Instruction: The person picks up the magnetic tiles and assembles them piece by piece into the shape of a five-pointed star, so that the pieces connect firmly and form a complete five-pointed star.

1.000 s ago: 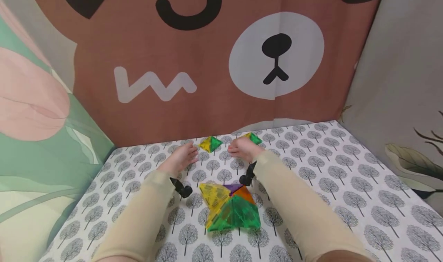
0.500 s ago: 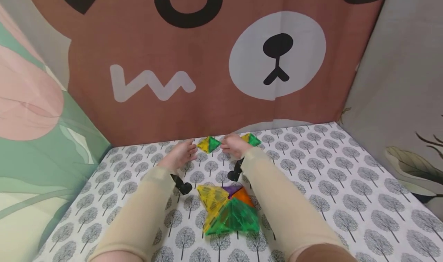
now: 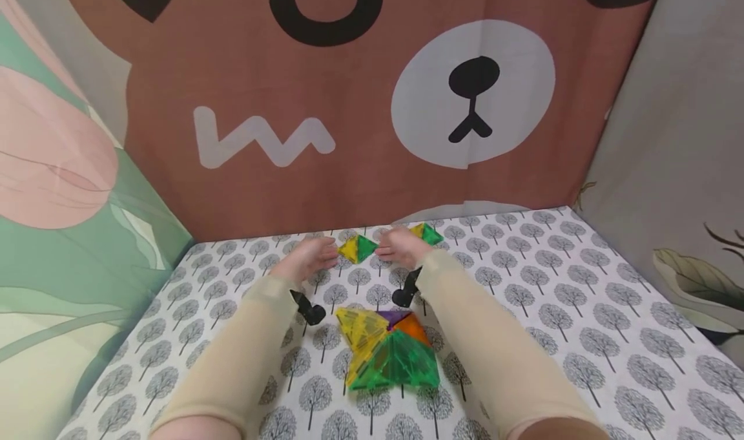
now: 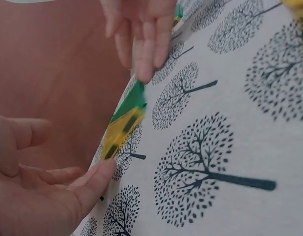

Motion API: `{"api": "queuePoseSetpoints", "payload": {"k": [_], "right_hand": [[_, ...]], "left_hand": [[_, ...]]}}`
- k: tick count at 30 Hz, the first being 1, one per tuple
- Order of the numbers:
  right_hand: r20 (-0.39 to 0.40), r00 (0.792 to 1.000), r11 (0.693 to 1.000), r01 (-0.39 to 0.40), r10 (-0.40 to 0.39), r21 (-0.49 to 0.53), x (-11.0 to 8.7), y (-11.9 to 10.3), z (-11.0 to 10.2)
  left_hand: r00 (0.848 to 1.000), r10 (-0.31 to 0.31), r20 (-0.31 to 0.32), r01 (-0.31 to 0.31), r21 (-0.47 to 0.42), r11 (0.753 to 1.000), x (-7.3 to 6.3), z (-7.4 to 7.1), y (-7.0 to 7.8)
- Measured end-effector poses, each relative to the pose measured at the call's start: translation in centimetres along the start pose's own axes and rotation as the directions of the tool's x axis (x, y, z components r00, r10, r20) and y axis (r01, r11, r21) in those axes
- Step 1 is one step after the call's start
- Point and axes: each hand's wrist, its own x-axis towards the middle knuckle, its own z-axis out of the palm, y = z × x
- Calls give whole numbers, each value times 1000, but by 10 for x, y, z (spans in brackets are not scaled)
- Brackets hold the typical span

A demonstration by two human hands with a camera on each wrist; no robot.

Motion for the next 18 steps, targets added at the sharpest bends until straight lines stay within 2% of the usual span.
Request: {"api": "queuePoseSetpoints", "payload": {"k": [3, 8, 14, 18], "right_hand": [[-43, 998, 999, -37, 36, -16, -10, 5, -5], [-63, 995, 997, -74, 72, -27, -33, 13, -10], [-52, 994, 995, -95, 93, -40, -62, 20, -14], [-29, 995, 996, -92, 91, -19, -78, 25, -15]], "left_hand": [[1000, 11, 2, -11, 33, 999, -1, 3, -4], [999, 49, 16, -51, 169, 984, -13, 13, -14], [996, 66, 58, -75, 156, 985, -30, 32, -22], [996, 61, 62, -72, 183, 981, -38, 40, -26]]}}
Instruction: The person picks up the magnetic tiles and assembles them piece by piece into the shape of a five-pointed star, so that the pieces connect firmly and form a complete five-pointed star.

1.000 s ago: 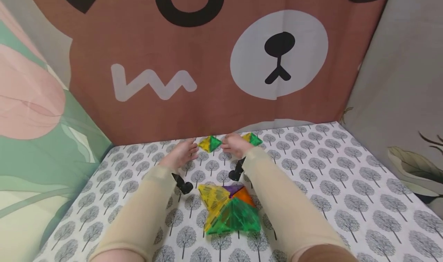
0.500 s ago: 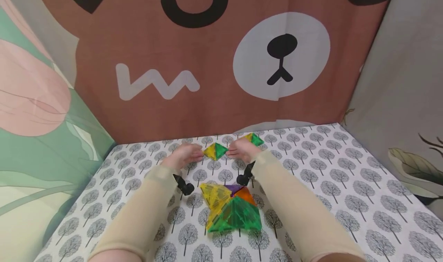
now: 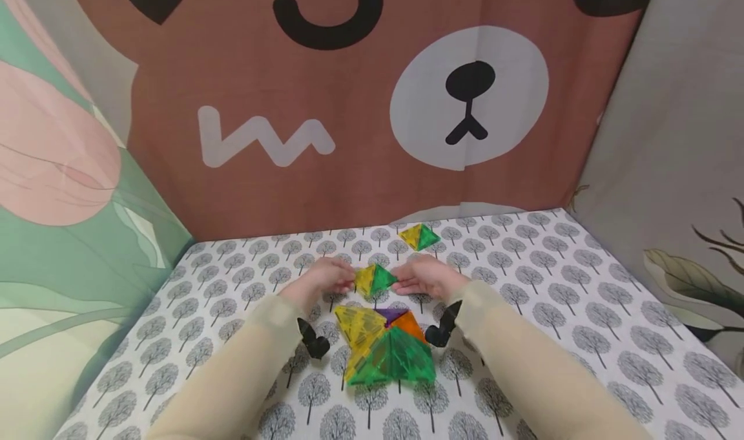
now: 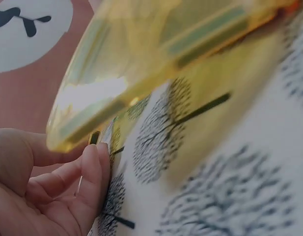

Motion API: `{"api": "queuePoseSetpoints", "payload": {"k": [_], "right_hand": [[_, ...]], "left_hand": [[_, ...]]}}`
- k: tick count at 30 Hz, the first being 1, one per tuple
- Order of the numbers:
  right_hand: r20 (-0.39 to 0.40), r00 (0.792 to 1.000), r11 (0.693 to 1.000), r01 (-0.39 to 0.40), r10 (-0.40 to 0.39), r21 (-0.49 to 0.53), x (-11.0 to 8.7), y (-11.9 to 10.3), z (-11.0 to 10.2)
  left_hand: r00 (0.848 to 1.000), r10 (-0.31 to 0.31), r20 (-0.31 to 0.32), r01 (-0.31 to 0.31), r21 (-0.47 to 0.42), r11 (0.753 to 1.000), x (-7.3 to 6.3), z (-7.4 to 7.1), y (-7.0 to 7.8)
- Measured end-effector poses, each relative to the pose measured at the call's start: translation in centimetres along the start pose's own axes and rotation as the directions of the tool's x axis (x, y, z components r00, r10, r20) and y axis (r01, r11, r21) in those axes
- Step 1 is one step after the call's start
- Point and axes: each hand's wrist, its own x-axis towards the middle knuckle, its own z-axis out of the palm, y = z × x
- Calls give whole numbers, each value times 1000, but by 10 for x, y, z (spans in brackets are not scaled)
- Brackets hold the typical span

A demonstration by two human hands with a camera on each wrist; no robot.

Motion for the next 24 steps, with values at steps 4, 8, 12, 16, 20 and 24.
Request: {"api": "queuePoseSetpoints", "payload": {"k": [4, 8, 12, 16, 20, 24], "right_hand": [[1, 1000, 1000, 18, -18, 13, -12, 5, -1], [3, 999, 999, 36, -36, 20, -24, 9, -3], [-6, 999, 999, 50, -50, 1, -35, 9, -7], [-19, 998, 997, 66, -67, -32, -46, 10, -9], [-23, 997, 997, 69, -70, -29, -54, 14, -10], [-27, 998, 998, 58, -58, -14, -58, 19, -9]], "left_hand": [[1000, -21, 16, 22, -21, 1000, -7, 4, -2], [999, -39, 16, 41, -102, 994, -15, 10, 1], [999, -49, 20, 52, -196, 979, -24, 19, 6], [1000, -26, 9, 27, -154, 988, -34, 24, 8], [1000, -11, -17, 10, -18, 1000, -42, 25, 7], [1000, -27, -8, 27, 3, 1000, -48, 26, 4]]}}
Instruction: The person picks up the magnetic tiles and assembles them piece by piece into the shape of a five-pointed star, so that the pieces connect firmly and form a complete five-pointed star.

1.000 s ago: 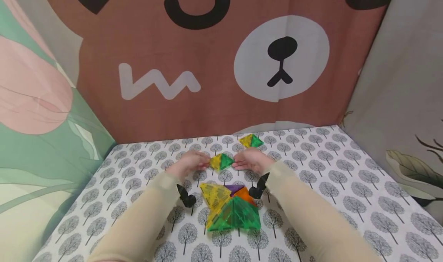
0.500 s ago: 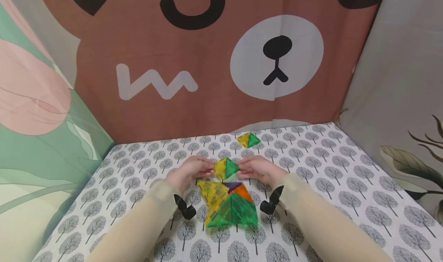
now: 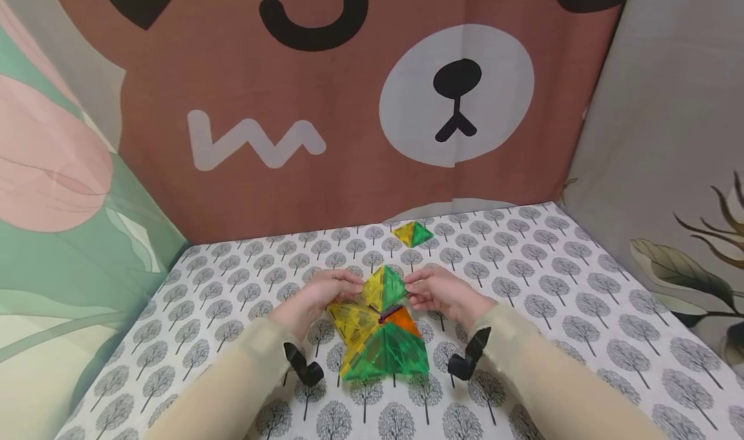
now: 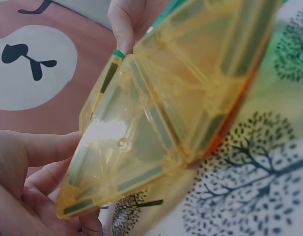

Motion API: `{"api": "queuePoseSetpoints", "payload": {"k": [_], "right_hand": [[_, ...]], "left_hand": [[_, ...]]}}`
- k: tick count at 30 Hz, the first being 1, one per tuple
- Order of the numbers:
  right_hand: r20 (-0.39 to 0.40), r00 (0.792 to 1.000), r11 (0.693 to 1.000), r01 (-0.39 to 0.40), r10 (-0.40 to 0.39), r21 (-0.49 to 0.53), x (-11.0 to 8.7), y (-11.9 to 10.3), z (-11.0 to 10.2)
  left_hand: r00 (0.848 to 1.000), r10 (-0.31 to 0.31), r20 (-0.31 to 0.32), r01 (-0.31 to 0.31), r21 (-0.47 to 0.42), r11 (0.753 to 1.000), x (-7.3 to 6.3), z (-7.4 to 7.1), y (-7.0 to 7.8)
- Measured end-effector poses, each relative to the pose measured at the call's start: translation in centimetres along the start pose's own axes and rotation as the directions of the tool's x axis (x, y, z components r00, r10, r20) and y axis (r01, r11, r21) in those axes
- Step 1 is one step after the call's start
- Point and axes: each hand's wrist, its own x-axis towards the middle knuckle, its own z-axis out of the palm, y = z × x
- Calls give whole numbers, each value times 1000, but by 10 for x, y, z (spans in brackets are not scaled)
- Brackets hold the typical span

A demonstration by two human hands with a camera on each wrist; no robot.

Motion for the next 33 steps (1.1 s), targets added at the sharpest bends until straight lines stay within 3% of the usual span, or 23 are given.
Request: {"api": "queuePoseSetpoints", "payload": {"k": [9, 14, 20, 33], "right_hand": [[-1, 1000, 1000, -22, 22, -12, 1, 7, 2], [-9, 1000, 999, -24, 24, -39, 1, 8, 5], [-33, 999, 996, -24, 21, -91, 2, 10, 9], [-38, 999, 990, -13, 7, -143, 1, 8, 15]], "left_hand": [[1000, 26, -4, -26, 73, 997, 2, 4, -9], [999, 52, -9, -50, 163, 985, 3, 3, -12], [995, 89, 36, -95, 231, 968, 4, 3, -13], [995, 92, 45, -101, 245, 964, 4, 3, -12]]}}
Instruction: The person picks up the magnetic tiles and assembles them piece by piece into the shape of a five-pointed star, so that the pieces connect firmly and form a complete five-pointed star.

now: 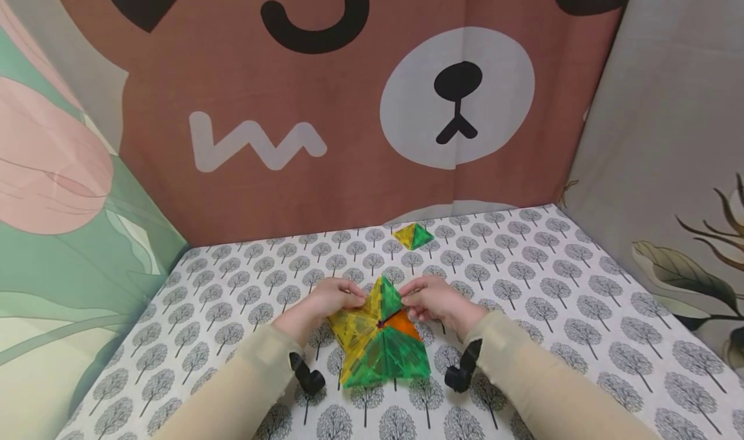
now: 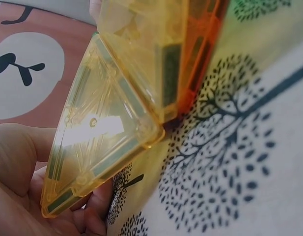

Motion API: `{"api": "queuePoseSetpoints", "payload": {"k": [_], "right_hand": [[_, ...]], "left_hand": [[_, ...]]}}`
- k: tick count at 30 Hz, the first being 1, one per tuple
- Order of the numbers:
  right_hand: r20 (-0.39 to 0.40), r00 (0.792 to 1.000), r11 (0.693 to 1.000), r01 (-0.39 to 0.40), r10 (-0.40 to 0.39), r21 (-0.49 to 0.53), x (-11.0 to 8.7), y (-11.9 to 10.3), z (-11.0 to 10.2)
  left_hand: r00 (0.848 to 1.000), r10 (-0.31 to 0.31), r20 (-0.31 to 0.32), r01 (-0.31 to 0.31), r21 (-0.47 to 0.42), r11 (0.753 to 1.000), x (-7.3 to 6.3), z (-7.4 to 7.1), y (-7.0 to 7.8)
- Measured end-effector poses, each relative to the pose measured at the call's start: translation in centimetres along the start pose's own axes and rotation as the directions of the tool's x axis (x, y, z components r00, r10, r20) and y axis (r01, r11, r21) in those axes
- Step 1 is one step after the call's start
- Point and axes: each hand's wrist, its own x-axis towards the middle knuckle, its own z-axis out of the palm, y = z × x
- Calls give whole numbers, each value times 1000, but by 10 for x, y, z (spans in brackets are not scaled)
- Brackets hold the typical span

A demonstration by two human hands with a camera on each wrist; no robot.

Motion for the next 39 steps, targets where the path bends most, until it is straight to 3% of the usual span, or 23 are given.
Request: {"api": "queuePoseSetpoints", "payload": {"k": [9, 12, 17, 19, 22, 25, 32, 39], "right_hand": [[21, 1000, 995, 23, -21, -95, -6, -2, -1], [1, 1000, 978, 7, -7, -206, -19, -5, -3], [4, 1000, 920, 15, -14, -391, -59, -7, -6], [49, 999, 936, 26, -9, -352, -76, -5, -5], [124, 992, 978, 21, 4, -206, -98, 3, -1], [168, 986, 998, 10, 1, -67, -112, 12, 8], [125, 990, 998, 59, -61, 20, -121, 21, 23], [82, 994, 997, 71, -74, 36, -121, 20, 15]], "left_hand": [[1000, 14, -2, -14, 4, 1000, -4, -2, 1], [1000, 16, 1, -16, 15, 1000, -6, -3, 1], [1000, 23, -7, -22, 37, 999, -8, -3, 1], [1000, 22, 0, -22, 37, 999, -9, -4, 2], [1000, 25, 15, -25, 40, 999, -11, -5, 3], [999, 28, 21, -28, 40, 999, -12, -7, 2], [1000, 12, 19, -13, 28, 1000, -12, -8, -2], [1000, 18, 0, -18, 30, 999, -14, -9, -6]]}}
